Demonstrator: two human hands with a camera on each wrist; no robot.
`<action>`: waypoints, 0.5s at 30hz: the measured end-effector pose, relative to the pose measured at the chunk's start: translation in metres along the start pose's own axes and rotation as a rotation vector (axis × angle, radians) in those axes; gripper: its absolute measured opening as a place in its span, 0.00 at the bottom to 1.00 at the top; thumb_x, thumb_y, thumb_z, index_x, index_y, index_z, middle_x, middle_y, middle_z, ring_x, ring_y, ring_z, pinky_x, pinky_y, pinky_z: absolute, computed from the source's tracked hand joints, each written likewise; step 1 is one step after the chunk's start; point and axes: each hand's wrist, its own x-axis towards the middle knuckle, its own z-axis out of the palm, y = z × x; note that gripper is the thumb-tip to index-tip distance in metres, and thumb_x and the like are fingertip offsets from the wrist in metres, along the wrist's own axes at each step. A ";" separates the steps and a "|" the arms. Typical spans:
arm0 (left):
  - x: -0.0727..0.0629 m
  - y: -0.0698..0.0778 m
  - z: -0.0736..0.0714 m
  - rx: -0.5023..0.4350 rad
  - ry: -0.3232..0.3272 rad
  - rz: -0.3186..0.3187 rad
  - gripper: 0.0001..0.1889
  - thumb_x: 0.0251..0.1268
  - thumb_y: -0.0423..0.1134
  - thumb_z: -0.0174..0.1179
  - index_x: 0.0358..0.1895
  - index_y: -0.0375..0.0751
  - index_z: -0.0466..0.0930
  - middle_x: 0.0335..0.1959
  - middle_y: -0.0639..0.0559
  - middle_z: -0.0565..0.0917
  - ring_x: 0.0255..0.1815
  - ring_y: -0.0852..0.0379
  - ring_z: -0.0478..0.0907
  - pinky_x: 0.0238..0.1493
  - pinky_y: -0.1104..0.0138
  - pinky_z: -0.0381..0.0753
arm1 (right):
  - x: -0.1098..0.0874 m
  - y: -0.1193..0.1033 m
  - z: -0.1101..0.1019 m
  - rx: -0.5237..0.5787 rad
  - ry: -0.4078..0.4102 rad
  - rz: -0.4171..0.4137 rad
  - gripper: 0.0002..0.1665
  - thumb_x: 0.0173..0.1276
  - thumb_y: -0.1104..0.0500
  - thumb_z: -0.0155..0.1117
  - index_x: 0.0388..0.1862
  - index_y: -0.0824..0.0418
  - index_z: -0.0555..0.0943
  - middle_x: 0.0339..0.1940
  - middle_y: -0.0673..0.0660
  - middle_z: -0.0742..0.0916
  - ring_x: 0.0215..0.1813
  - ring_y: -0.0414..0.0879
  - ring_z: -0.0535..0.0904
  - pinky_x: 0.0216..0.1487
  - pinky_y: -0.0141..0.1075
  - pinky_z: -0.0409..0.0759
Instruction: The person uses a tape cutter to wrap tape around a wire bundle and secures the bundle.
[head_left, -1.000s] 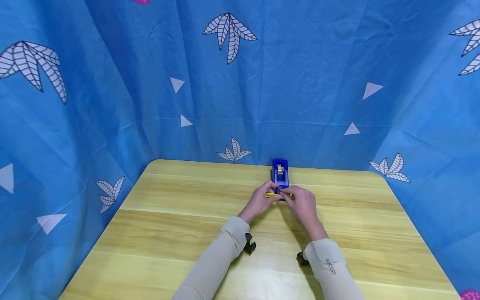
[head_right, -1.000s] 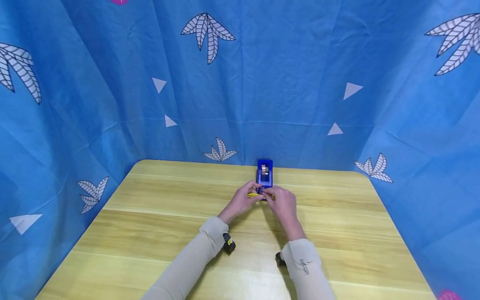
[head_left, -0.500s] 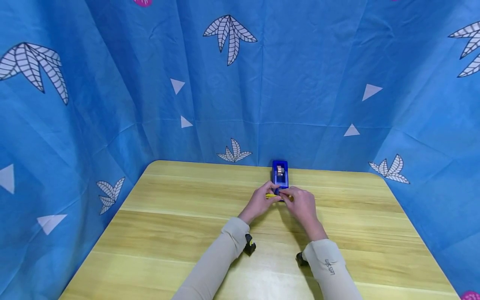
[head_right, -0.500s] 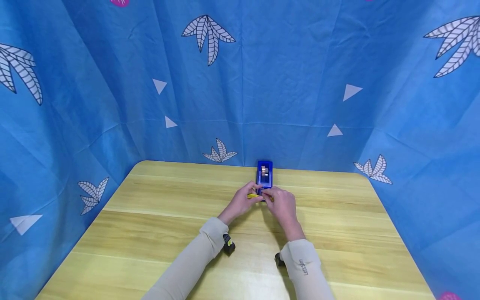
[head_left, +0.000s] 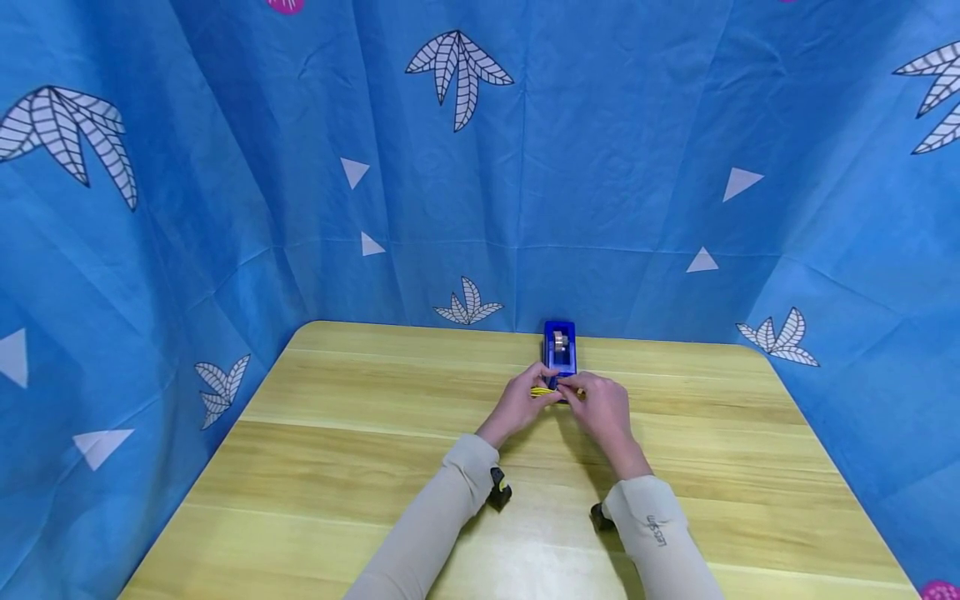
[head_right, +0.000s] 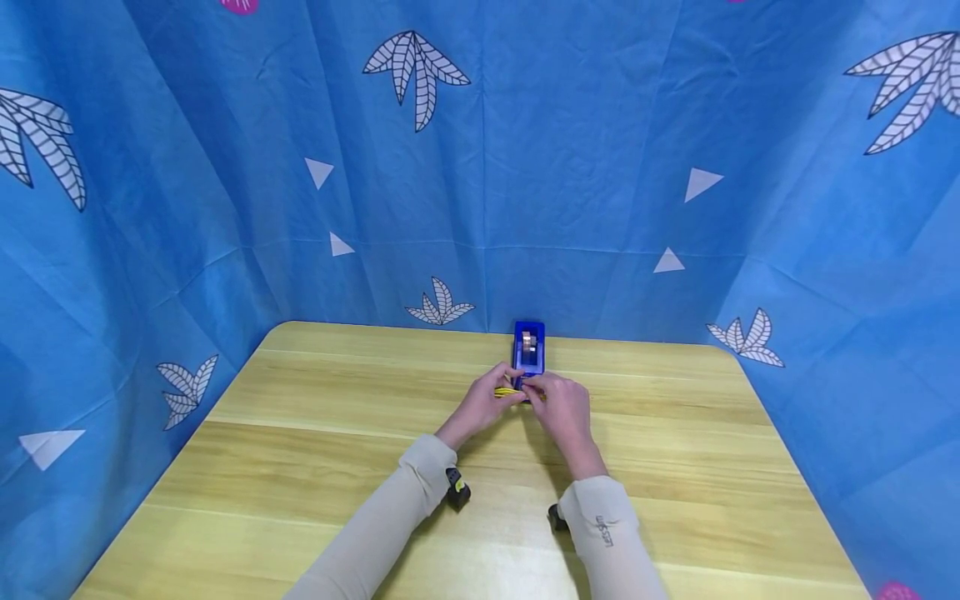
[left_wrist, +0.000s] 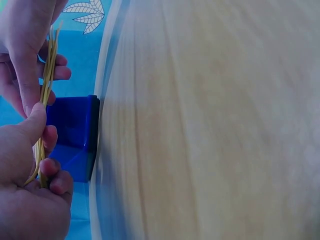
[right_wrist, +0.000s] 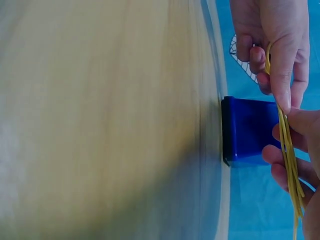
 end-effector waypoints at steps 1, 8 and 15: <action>0.000 0.000 0.000 -0.001 0.000 0.000 0.14 0.71 0.39 0.67 0.56 0.47 0.79 0.61 0.49 0.85 0.54 0.55 0.82 0.57 0.64 0.82 | 0.000 0.000 0.000 0.003 -0.002 0.005 0.08 0.63 0.57 0.79 0.40 0.58 0.93 0.33 0.56 0.93 0.23 0.43 0.81 0.23 0.37 0.74; -0.001 0.002 -0.001 -0.020 -0.003 -0.009 0.14 0.71 0.39 0.66 0.56 0.47 0.79 0.62 0.50 0.85 0.54 0.55 0.82 0.56 0.63 0.84 | 0.000 -0.002 -0.002 0.001 -0.017 0.006 0.08 0.63 0.57 0.79 0.40 0.58 0.93 0.33 0.56 0.93 0.22 0.45 0.81 0.23 0.39 0.74; -0.001 0.003 -0.001 -0.008 -0.003 -0.014 0.13 0.71 0.38 0.66 0.55 0.48 0.79 0.64 0.52 0.84 0.55 0.55 0.82 0.58 0.63 0.83 | 0.001 -0.003 -0.005 0.001 -0.040 0.003 0.08 0.64 0.58 0.78 0.41 0.58 0.93 0.34 0.57 0.93 0.25 0.47 0.84 0.24 0.40 0.77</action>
